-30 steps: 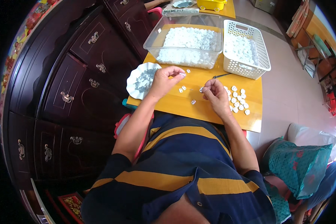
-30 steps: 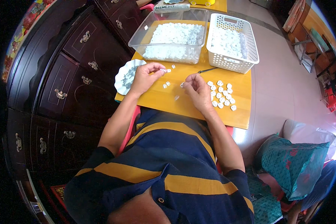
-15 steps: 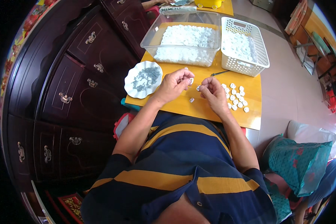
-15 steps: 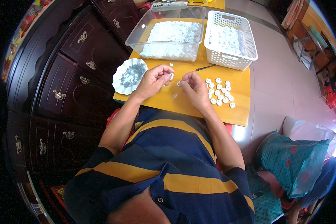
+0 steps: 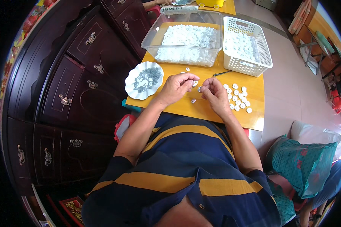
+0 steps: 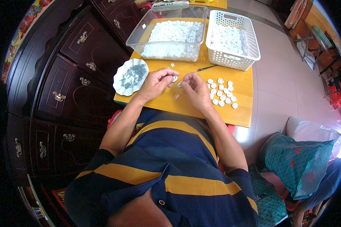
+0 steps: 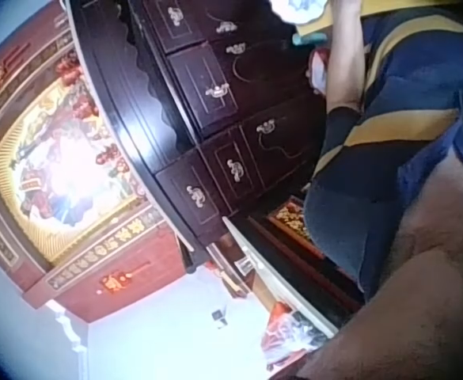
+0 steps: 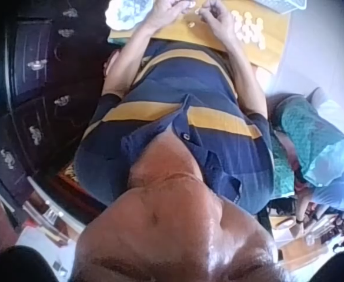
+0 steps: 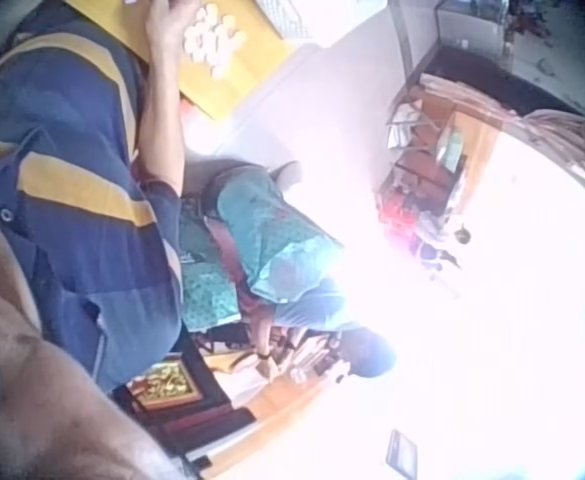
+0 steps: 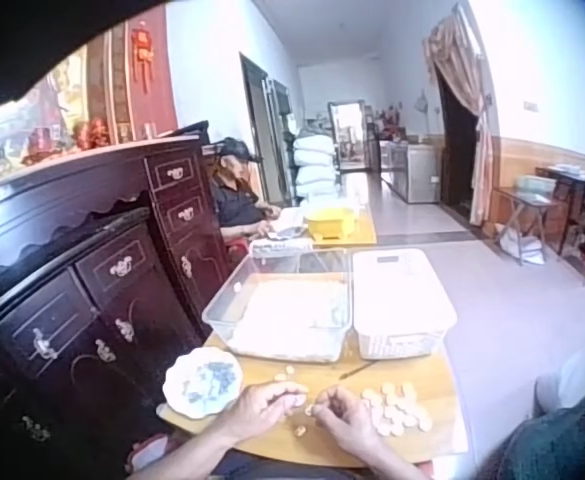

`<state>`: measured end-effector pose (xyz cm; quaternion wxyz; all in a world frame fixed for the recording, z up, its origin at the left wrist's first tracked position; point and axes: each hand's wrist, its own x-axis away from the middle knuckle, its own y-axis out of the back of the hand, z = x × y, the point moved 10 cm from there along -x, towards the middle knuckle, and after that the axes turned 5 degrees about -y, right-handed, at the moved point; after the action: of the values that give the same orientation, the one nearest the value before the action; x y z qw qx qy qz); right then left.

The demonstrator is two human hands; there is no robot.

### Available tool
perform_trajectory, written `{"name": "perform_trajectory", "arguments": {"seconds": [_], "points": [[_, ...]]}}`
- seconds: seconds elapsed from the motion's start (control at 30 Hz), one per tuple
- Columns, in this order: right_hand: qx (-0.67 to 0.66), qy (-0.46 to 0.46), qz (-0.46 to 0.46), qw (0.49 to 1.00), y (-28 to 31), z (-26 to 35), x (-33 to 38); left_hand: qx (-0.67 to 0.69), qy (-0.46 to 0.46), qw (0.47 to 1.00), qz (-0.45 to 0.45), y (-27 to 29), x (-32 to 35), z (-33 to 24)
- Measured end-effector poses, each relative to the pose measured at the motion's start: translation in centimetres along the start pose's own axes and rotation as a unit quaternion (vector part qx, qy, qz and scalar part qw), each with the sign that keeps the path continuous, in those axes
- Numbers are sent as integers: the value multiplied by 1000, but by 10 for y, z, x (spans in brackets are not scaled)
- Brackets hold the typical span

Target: Sorting and inspecting small white plastic components at a manual workstation, placing them into a dish and basket.

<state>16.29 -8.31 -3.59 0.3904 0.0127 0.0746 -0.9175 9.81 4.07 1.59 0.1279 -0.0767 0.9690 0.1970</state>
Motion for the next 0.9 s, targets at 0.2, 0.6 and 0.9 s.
{"name": "perform_trajectory", "arguments": {"seconds": [0.2,0.6,0.9], "points": [[-5,-1,-11,1000,3,-1,-1,24,-17,999,-28,6,0,7],[-9,-3,-7,1000,-2,0,1,34,-28,997,-57,7,0,0],[-1,-7,-2,1000,-3,-1,1,0,-24,1000,-19,-2,-1,3]]}}
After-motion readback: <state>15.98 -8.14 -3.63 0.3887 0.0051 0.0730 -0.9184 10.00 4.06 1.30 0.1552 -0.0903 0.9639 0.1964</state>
